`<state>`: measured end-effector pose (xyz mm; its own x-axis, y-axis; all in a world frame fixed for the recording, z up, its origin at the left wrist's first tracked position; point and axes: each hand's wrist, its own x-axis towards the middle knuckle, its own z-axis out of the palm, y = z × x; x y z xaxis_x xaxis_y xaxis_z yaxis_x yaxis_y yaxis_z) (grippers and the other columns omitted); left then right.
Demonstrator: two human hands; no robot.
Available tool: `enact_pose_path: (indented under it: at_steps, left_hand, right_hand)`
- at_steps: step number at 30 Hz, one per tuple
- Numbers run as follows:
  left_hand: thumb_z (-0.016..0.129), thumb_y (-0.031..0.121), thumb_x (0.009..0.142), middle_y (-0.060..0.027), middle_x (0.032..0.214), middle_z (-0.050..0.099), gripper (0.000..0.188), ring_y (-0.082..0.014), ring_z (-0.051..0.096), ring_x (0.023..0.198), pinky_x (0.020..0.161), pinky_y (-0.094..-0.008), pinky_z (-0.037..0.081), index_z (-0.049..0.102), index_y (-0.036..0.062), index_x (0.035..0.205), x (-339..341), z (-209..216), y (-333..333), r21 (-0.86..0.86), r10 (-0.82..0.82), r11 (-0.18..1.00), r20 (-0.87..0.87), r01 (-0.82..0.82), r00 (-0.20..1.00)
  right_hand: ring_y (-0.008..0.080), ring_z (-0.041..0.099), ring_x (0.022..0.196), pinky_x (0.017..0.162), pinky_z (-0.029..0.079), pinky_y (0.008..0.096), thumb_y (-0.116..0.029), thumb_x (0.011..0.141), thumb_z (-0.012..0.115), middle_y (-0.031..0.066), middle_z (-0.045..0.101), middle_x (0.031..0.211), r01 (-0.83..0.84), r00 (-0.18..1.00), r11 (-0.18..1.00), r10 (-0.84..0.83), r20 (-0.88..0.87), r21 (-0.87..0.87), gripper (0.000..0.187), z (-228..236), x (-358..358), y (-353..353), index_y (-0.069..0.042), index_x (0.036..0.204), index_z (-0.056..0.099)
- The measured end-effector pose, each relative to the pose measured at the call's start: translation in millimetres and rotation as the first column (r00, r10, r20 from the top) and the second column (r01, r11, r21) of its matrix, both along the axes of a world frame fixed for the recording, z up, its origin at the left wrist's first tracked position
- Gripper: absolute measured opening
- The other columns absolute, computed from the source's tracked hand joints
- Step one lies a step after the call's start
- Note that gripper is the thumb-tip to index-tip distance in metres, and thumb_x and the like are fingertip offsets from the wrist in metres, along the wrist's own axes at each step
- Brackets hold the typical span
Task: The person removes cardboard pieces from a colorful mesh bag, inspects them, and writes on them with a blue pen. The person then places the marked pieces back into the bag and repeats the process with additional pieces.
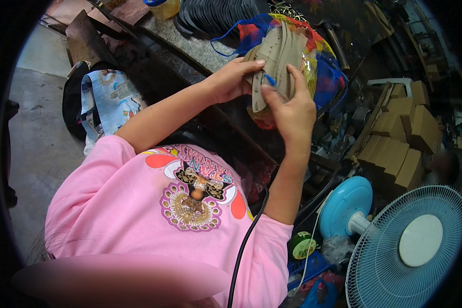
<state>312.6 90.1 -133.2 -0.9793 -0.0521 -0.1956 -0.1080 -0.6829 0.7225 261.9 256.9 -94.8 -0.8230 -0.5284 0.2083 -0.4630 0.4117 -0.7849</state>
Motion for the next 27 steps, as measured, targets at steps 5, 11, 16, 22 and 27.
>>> enact_pose_path:
  at_steps: [5, 11, 16, 22, 27]
  left_hand:
    - [0.055, 0.021, 0.098, -0.0115, 0.121, 0.062, 0.04, -0.0226, 0.065, 0.108, 0.09, -0.0428, 0.056, 0.049, 0.0005, 0.132, -0.1, -5.7, -2.3, -0.027, 0.018, 0.999, 0.001, -0.018, 1.0]
    - [0.057, 0.019, 0.096, -0.0105, 0.118, 0.063, 0.041, -0.0212, 0.065, 0.107, 0.091, -0.0406, 0.056, 0.048, 0.0003, 0.132, 0.0, 3.6, -20.2, -0.141, 0.016, 0.99, -0.011, -0.017, 1.0]
    - [0.055, 0.017, 0.097, -0.0111, 0.115, 0.065, 0.036, -0.0219, 0.068, 0.099, 0.087, -0.0409, 0.057, 0.051, -0.0013, 0.128, -2.1, 2.7, -45.1, -0.126, 0.077, 0.989, 0.002, -0.077, 0.997]
    - [0.055, 0.016, 0.097, -0.0114, 0.119, 0.064, 0.038, -0.0226, 0.066, 0.106, 0.095, -0.0419, 0.054, 0.049, -0.0007, 0.132, -6.7, -7.7, -58.3, 0.039, -0.003, 0.999, 0.018, 0.003, 1.0]
    - [0.061, 0.012, 0.093, -0.0132, 0.125, 0.061, 0.045, -0.0236, 0.063, 0.112, 0.102, -0.0425, 0.049, 0.047, -0.0015, 0.134, -7.9, -5.8, -60.2, -0.011, -0.123, 0.992, -0.011, 0.123, 0.992]
  right_hand:
    - [0.0135, 0.061, 0.098, 0.088, 0.049, 0.0293, -0.009, 0.095, 0.054, 0.0102, 0.066, 0.11, 0.108, 0.976, 0.94, -0.039, 0.214, -0.322, 0.037, -0.9, -26.0, 48.9, 0.002, 0.13, 0.054]
    - [0.0157, 0.067, 0.094, 0.078, 0.056, 0.0273, -0.005, 0.094, 0.051, 0.0124, 0.065, 0.113, 0.431, 0.87, 0.751, -0.199, 0.451, -0.501, 0.038, -12.5, -41.6, 66.9, 0.007, 0.13, 0.053]
    - [0.0133, 0.067, 0.081, 0.059, 0.054, 0.0232, -0.01, 0.093, 0.055, 0.0095, 0.067, 0.105, 0.401, 0.846, 0.775, -0.108, 0.522, -0.489, 0.041, -32.5, -39.6, 60.2, 0.004, 0.132, 0.053]
    - [0.0073, 0.061, 0.079, 0.07, 0.051, 0.022, -0.008, 0.094, 0.06, 0.003, 0.066, 0.093, 0.283, 0.948, 0.895, -0.208, 0.239, -0.345, 0.039, -47.7, -49.4, 53.7, 0.004, 0.131, 0.056]
    - [0.0051, 0.057, 0.078, 0.073, 0.048, 0.0213, -0.004, 0.09, 0.067, 0.0012, 0.062, 0.089, 0.27, 0.947, 0.949, -0.232, 0.22, -0.163, 0.041, -40.0, -40.2, 66.6, 0.006, 0.128, 0.057]
